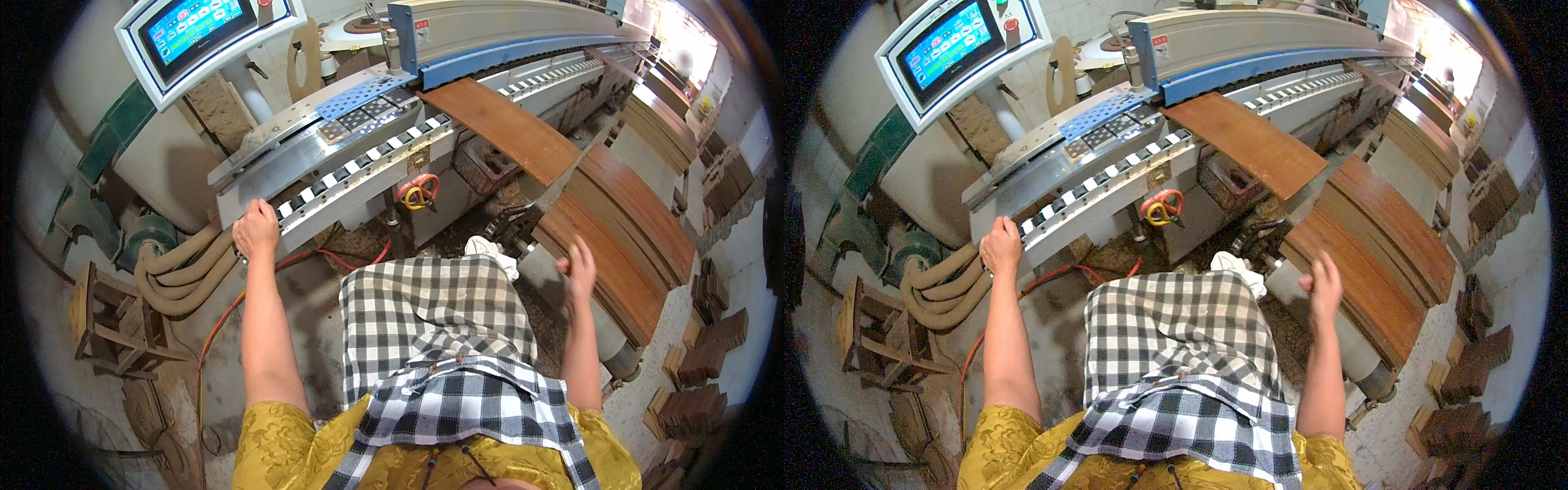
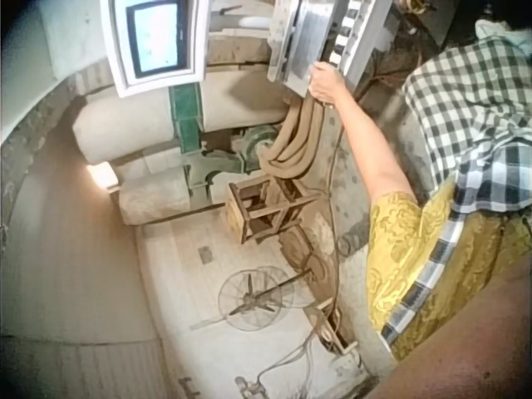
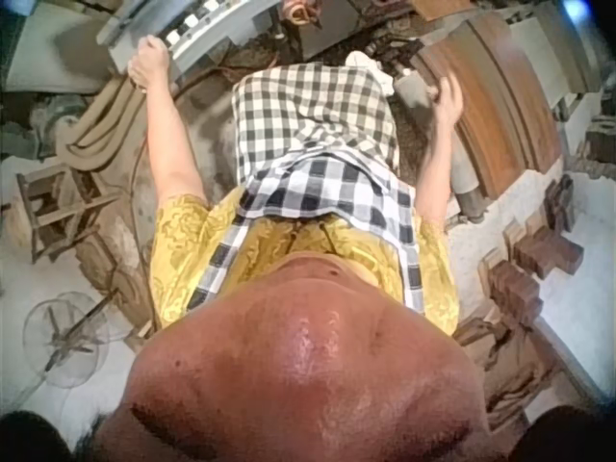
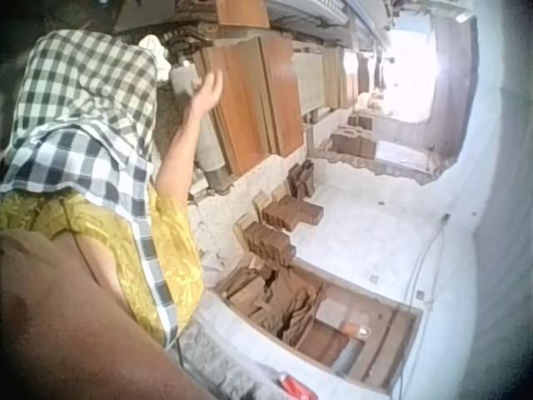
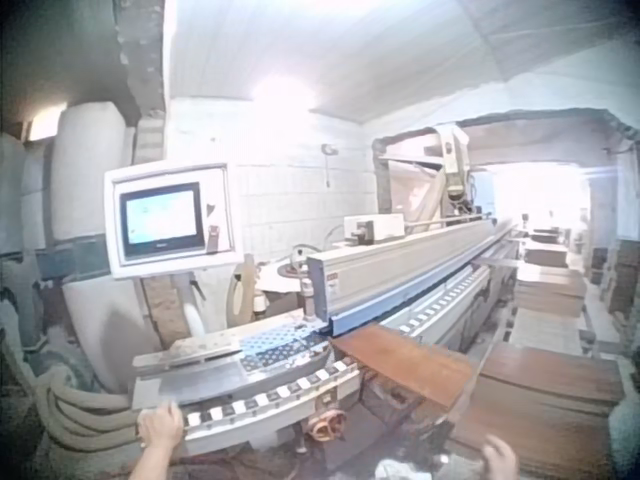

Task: The person feeds rectangular wooden planks into a large industrial planer machine one at a time. They guide each plank through the machine, retrieve it from the output side, and stack it with other finished planks. The process is repeated for multiple planks.

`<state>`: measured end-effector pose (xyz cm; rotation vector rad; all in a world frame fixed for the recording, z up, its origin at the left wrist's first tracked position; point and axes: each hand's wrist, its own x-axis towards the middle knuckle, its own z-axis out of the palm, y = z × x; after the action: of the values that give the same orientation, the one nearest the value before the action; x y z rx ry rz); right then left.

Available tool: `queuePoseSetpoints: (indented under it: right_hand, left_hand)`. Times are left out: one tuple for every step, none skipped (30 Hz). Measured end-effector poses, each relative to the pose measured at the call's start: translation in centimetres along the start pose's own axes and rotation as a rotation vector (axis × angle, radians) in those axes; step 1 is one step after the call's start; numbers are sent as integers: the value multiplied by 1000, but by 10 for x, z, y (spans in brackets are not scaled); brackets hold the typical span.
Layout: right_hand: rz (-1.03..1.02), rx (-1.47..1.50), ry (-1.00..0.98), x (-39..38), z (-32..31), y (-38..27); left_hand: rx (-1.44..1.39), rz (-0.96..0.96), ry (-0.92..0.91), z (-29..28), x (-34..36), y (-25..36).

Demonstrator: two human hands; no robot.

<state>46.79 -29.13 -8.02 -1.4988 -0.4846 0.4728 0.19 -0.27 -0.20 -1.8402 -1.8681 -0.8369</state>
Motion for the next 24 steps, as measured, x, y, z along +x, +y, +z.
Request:
queuePoseSetpoints:
  right_hand:
    - [-19,-88,81,-4,-33,12]
    - [-7,-146,195,-5,-70,30]
    - [-80,-154,268,-14,-103,42]
    - [-62,-251,432,-23,-135,50]
    - [-42,-349,597,-31,-161,54]
    - [-59,-308,718,-40,-177,49]
    - [-79,-267,836,-47,-190,42]
    - [-18,-196,873,-51,-211,42]
    - [42,-125,907,-53,-229,44]
    - [97,-79,902,-56,-230,37]
    - [135,-78,870,-56,-238,40]
    - [172,-77,836,-54,-252,47]
    - [209,-77,801,-54,-252,44]
    - [155,-88,842,-53,-248,45]
    - [101,-99,883,-53,-240,47]
    - [47,-112,927,-54,-234,45]
    - [21,-106,939,-52,-240,52]
    - [-5,-101,951,-49,-250,66]
    - [-28,-94,962,-50,-247,67]
    - [-14,-84,989,-52,-245,66]
    - [1,-74,1017,-54,-243,64]
    - [14,-64,1046,-57,-239,59]
    - [66,-13,954,-63,-245,63]
    - [117,37,861,-74,-257,70]
  left_hand:
    - [-3,-1,-4,1,0,0]
    - [-17,8,7,3,-1,-1]
    - [-29,15,22,4,-1,-4]
    - [-41,24,38,5,-1,-5]
    - [-28,20,35,5,-1,-5]
    - [-13,14,30,5,-1,-5]
    - [1,6,25,4,-2,-6]
    - [-6,8,24,5,-1,-6]
    - [-13,9,23,6,-1,-6]
    - [-18,9,23,6,0,-7]
    - [-21,11,23,7,0,-7]
    - [-24,13,22,7,0,-7]
    - [-25,13,22,8,0,-6]
    - [-25,8,18,7,0,-6]
    - [-24,4,15,5,0,-4]
    - [-26,1,10,5,0,-3]
    - [-23,0,5,5,0,-3]
    - [-21,1,0,6,0,-3]
    - [-16,2,-4,5,0,-4]
    - [-15,-1,-7,5,0,-4]
    - [-15,-4,-10,5,-1,-5]
    - [-17,-7,-12,4,-1,-6]
    - [-24,-6,-22,6,-1,-8]
    - [-31,-5,-32,8,-1,-10]
